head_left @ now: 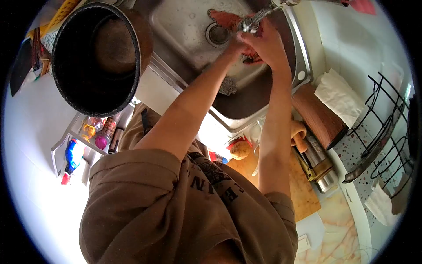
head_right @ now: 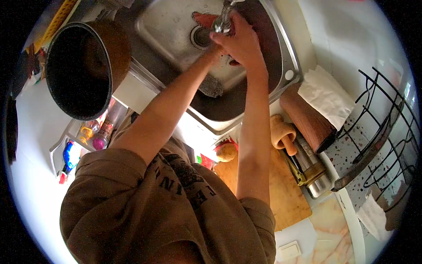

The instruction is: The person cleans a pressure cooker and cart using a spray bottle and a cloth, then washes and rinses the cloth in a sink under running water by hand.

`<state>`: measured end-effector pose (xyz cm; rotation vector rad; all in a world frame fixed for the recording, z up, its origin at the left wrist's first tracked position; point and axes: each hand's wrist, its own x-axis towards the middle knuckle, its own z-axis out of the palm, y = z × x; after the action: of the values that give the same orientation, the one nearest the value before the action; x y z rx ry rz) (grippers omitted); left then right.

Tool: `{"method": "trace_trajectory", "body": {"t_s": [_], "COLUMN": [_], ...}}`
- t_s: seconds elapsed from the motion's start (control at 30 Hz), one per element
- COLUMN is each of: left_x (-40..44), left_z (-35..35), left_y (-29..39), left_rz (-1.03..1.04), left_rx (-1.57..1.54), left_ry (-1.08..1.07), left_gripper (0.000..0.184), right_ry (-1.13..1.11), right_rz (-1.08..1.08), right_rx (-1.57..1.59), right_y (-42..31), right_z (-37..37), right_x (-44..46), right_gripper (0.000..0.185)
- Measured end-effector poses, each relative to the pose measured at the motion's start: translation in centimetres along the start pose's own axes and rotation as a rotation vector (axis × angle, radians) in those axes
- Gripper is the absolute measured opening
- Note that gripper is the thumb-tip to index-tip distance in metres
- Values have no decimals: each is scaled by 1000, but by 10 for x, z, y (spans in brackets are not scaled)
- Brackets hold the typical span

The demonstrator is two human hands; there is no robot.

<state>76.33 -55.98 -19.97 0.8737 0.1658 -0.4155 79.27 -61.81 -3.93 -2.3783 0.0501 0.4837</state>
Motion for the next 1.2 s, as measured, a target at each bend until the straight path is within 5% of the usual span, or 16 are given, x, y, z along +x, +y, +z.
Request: {"method": "trace_trajectory", "body": {"t_s": [0.07, 0.13, 0.2, 0.33, 0.43, 0.57, 0.63, 0.77, 0.8, 0.87, 1.1, 1.2], "left_x": [5, 12, 41, 39, 29, 12, -14, -53, -55, -47, -64, -84], "left_z": [-14, -24, -67, -18, -33, -51, -63, -67, -61, -51, -58, -64], "left_y": [18, 22, -28, 19, 38, -19, -49, -33, -17, 12, -21, -42], "left_rz": [-216, -291, -33, -7, -102, -91, -99, -302, -311, -648, -467, -401], "left_rx": [-240, -402, -711, -269, -635, 1060, 1575, 1709, 1713, 1761, 1879, 1873], "left_ry": [29, -28, -724, -142, -279, -698, -587, -192, -193, -310, -547, -389], "left_gripper": [32, 29, 26, 24, 30, 24, 21, 17, 17, 23, 18, 21], "right_ry": [-82, 182, 224, 132, 185, 148, -99, -186, -192, -148, -80, -216], "right_rz": [-37, -202, -163, -86, -218, -61, 143, 367, 370, 137, -8, 270], "right_rx": [69, -24, 19, 135, -57, 67, 189, 104, 111, 112, -193, 119], "right_y": [12, -5, 4, -11, 3, 19, 6, -32, -30, -25, 2, -22], "right_z": [4, 8, 19, 10, 11, 0, -6, -29, -28, -25, -17, -23], "right_x": [1, -3, 3, -9, -8, -9, -13, -22, -25, -25, -30, -33], "right_gripper": [49, 50, 49, 56, 55, 60, 64, 73, 73, 78, 84, 85]}}
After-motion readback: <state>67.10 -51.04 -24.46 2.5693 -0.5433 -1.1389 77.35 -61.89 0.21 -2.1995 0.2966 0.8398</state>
